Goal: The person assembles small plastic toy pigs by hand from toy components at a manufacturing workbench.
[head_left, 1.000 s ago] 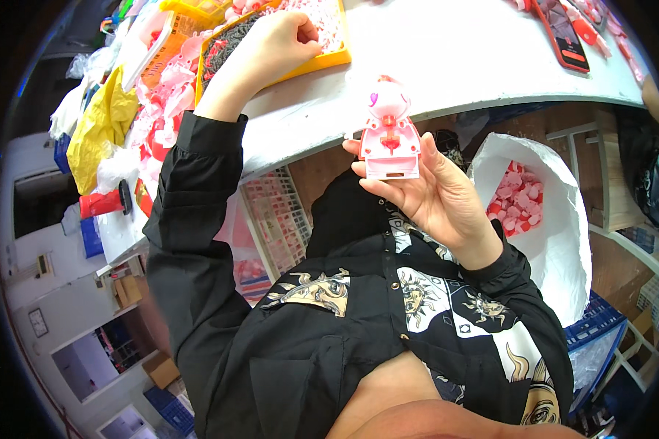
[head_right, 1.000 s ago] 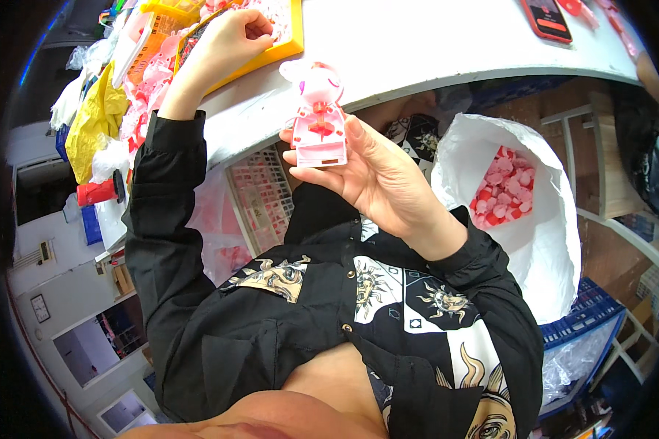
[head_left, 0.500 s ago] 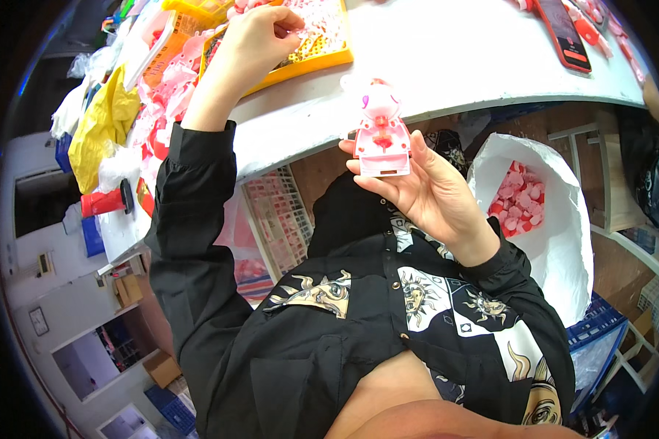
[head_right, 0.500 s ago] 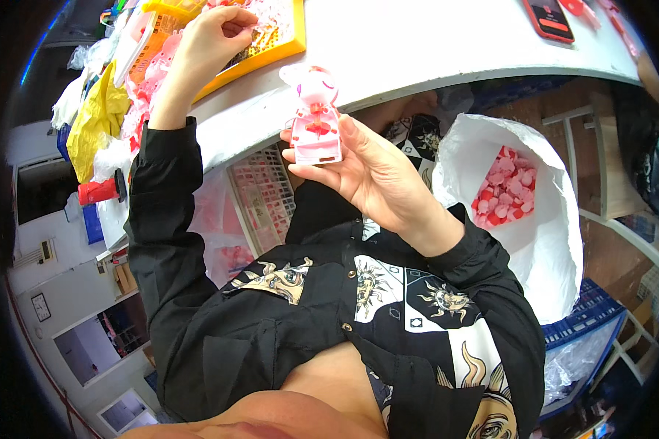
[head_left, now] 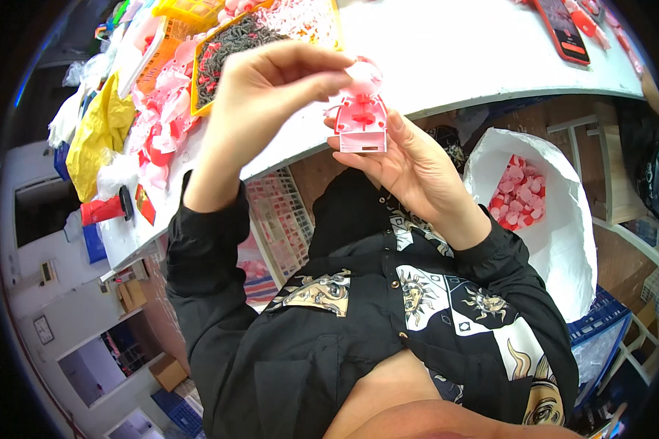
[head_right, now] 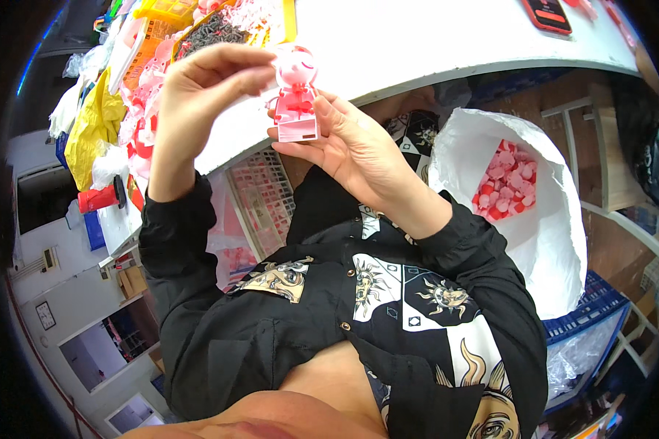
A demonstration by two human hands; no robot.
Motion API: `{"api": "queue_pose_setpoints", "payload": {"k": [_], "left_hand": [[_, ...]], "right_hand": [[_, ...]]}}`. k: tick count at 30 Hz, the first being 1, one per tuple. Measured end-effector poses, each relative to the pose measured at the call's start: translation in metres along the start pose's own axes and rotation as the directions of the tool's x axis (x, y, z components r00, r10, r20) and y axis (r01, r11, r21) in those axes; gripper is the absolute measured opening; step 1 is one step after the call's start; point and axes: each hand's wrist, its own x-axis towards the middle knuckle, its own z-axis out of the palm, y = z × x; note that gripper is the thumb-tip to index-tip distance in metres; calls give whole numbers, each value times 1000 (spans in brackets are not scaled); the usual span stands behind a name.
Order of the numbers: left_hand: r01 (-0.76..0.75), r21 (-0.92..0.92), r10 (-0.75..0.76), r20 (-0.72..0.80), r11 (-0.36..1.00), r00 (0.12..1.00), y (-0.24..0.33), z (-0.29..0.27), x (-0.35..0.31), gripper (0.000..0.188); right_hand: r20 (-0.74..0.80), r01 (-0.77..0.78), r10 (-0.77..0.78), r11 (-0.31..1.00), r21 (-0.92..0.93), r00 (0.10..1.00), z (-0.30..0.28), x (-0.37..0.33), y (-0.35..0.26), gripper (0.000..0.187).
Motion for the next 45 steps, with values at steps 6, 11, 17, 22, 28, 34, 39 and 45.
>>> {"api": "queue_pose_setpoints", "payload": {"k": [6,11,17,22,28,34,39,45], "left_hand": [[72,-4,-71,57,997,996,-4,13,-7,18],[64,2,-64,26,998,998,-8,13,-10,18],[26,-27,-26,-8,999,1000,-9,12,-9,17],[-6,-2,5,-22,1000,1000,-14,11,-7,16],[35,-75,-36,-3,997,999,-18,11,-6,17],[27,-27,-29,-61,999,998,-16,14,-7,18],[-79,78,84,-55,994,995,-17,14,-8,19],[-12,-66,8,-63,998,998,-16,14,-9,19]], "right_hand": [[18,43,-43,999,4,999,0,6,6,43],[20,65,-65,998,-2,998,1,7,7,42],[9,74,-74,997,-4,997,1,8,8,42],[2,72,-72,997,-18,997,1,10,9,43],[-4,84,-84,996,-22,996,0,11,8,44],[2,77,-77,997,-16,997,1,11,7,45],[2,77,-77,997,-6,997,2,10,7,45],[-6,51,-51,999,17,999,3,11,6,45]]}}
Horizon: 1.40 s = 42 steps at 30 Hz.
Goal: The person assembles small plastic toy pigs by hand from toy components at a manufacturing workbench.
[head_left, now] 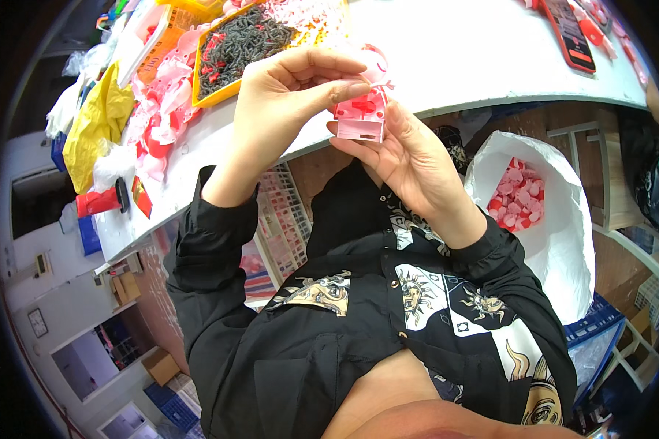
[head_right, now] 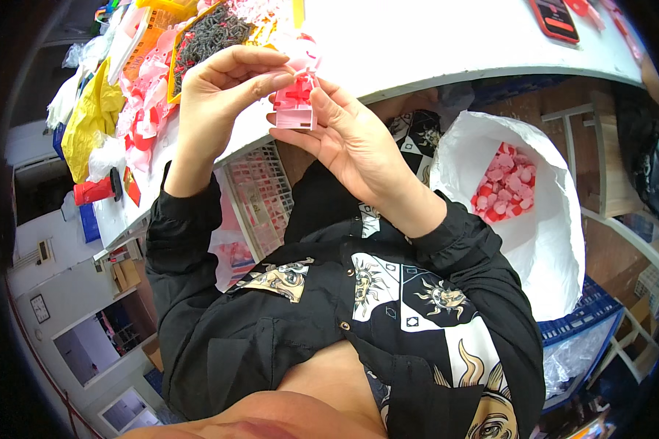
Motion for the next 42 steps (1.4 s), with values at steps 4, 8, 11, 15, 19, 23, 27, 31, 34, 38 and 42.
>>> {"api": "queue_pose_setpoints", "payload": {"k": [4,8,11,15,19,23,27,31,34,38,42], "left_hand": [[6,-14,-5,19,1000,1000,-1,2,1,18],[-8,15,8,12,1000,1000,-3,4,1,18],[-3,23,3,9,1000,1000,-3,4,1,19],[35,52,-34,-16,998,999,-6,3,4,14],[145,19,-145,9,989,989,-9,-7,10,16],[234,141,-247,85,962,965,-3,-14,19,20],[193,220,-216,87,956,973,11,-13,19,18],[-229,497,224,70,837,972,20,-13,7,12],[-233,577,223,90,782,971,29,0,-2,11],[-326,610,309,137,723,941,21,3,-2,17],[-386,624,341,198,679,919,17,1,-2,18]], "right_hand": [[-1,0,0,1000,-3,1000,0,-1,2,45],[-8,1,-1,1000,-12,1000,-1,-1,1,44],[-7,5,-5,1000,-9,1000,-1,0,2,44],[-3,34,-34,999,-18,999,-3,1,2,43],[7,22,-22,999,-45,1000,-6,2,5,43],[8,11,-11,998,-65,1000,-8,3,4,43],[38,-24,23,1000,13,999,-3,0,1,44],[62,-71,67,995,65,996,-5,-1,-3,45],[65,-74,70,996,52,995,-4,-2,-3,44],[37,-75,74,997,21,997,-2,-4,-4,41],[40,-83,82,996,12,996,-6,-4,-1,41]]}}
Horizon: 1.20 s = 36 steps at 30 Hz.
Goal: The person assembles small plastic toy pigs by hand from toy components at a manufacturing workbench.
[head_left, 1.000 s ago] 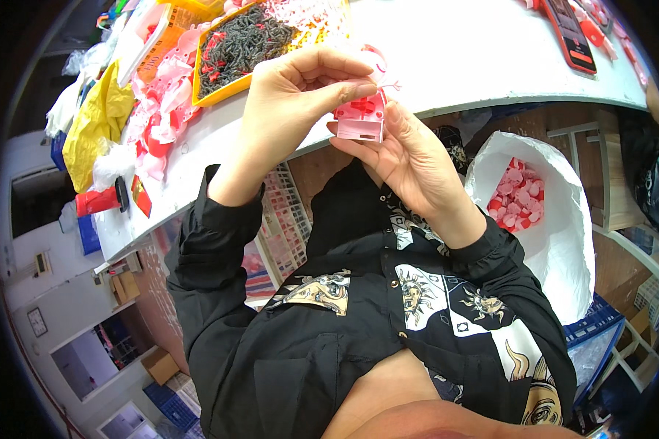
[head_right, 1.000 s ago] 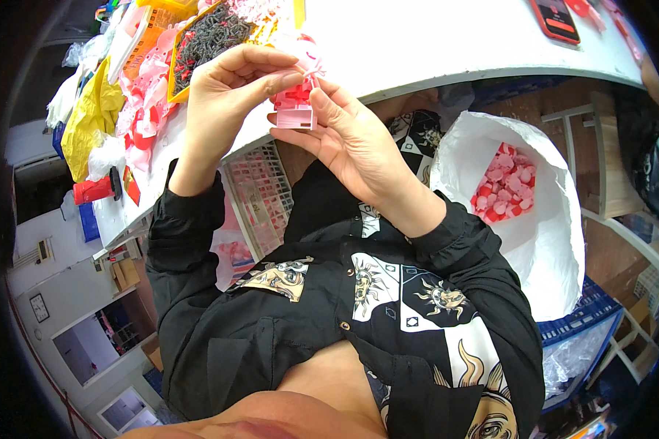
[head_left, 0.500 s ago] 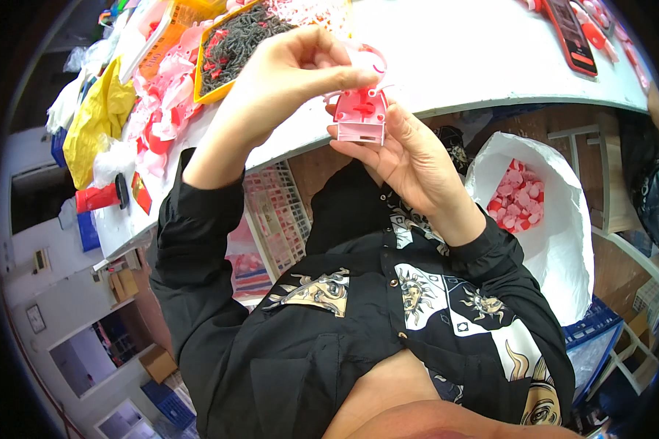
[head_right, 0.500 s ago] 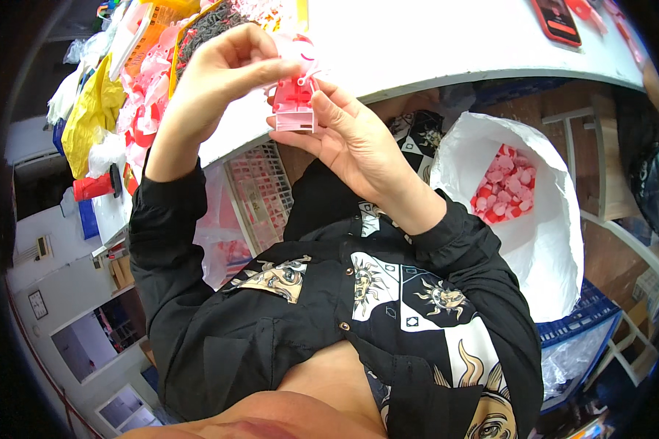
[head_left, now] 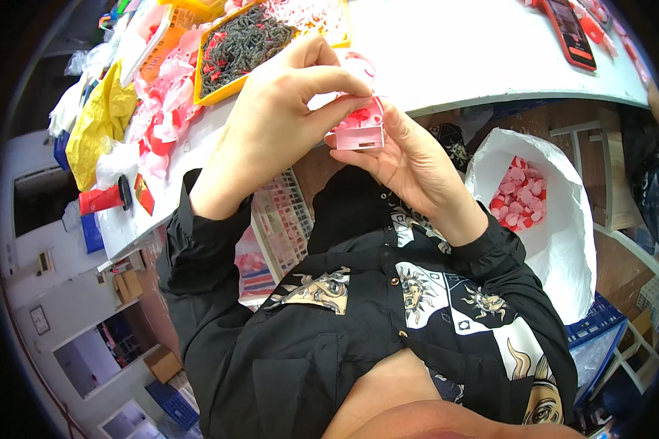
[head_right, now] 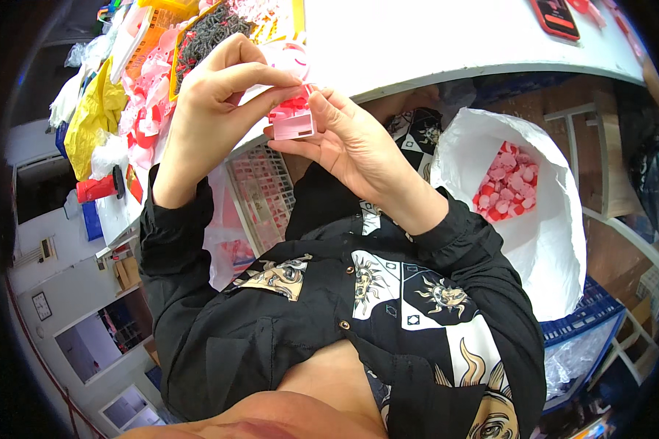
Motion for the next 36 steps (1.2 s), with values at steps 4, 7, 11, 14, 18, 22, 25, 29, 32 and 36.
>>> {"api": "queue_pose_setpoints", "payload": {"k": [4,7,11,14,18,22,25,29,32,36], "left_hand": [[16,12,-17,34,1000,999,2,-2,3,18],[-31,2,31,43,1000,999,-1,-2,4,18],[-3,-19,4,64,1000,998,-2,0,5,18],[2,-25,-1,50,1000,999,-4,2,1,18],[-4,-19,5,49,1000,999,-6,4,-1,18],[-69,9,68,69,998,995,-7,6,-1,19],[81,-104,-72,84,991,994,-13,-7,-3,20],[221,193,-192,-156,956,969,-72,-37,7,17],[262,348,-237,-113,900,965,-89,-36,19,18],[116,471,-120,-21,874,993,-94,-25,28,15]], "right_hand": [[11,7,-6,1000,-28,1000,0,-1,-2,42],[8,-17,17,1000,1,1000,-1,-2,-1,42],[5,-34,34,999,12,999,-3,-3,-4,43],[22,-65,64,997,52,998,-5,-4,-4,45],[34,-130,126,982,136,991,-6,-7,-8,47],[61,-154,146,975,158,987,-10,-11,-9,47],[33,-161,158,968,195,987,-11,-14,-8,48],[22,-165,164,969,186,986,-7,-17,-6,47],[29,-159,157,973,164,987,-4,-17,-3,46],[40,-130,126,982,139,991,-2,-18,-2,48]]}}
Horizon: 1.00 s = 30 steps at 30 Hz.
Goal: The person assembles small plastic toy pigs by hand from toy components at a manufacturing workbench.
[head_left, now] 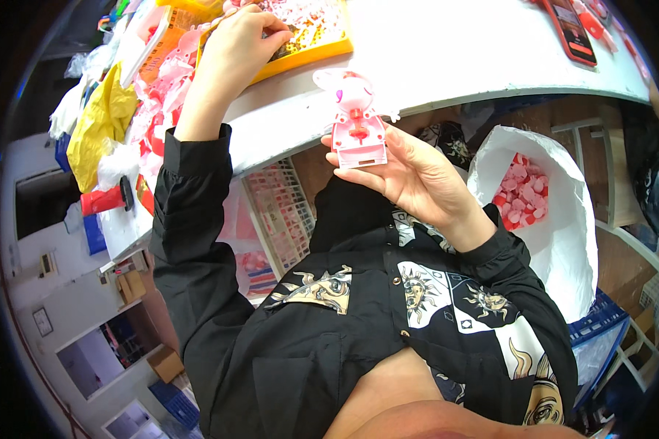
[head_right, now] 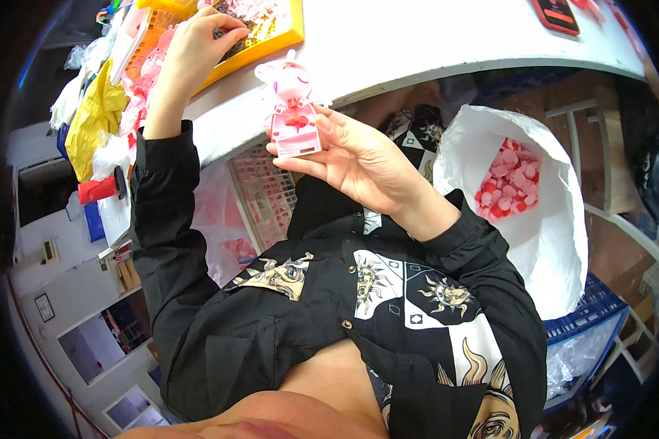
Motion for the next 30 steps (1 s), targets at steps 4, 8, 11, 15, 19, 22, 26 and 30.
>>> {"api": "queue_pose_setpoints", "payload": {"k": [4,8,11,15,19,22,26,30], "left_hand": [[69,104,-76,63,992,995,-9,14,3,18],[215,62,-221,113,975,969,8,7,8,18],[358,-54,-349,133,932,928,36,-7,16,14],[358,-174,-349,77,918,934,31,3,7,15],[427,-212,-396,177,879,901,29,-1,10,14],[279,-306,-291,6,910,957,-13,14,0,17],[333,-691,-407,61,642,912,-22,14,-10,21],[357,-858,-429,184,369,884,-24,18,-15,21]], "right_hand": [[7,10,-10,1000,3,1000,-3,-1,0,48],[8,3,-3,1000,-3,1000,-1,-1,-1,47],[10,5,-5,1000,-5,1000,-1,-1,-1,47],[18,-11,11,1000,9,1000,1,-2,2,47],[14,4,-4,1000,6,1000,-1,-5,-2,47],[11,13,-14,1000,14,1000,0,-6,-3,46],[9,20,-20,1000,10,1000,-1,-6,-4,46],[-1,3,-3,1000,26,1000,-2,-5,-1,44]]}}
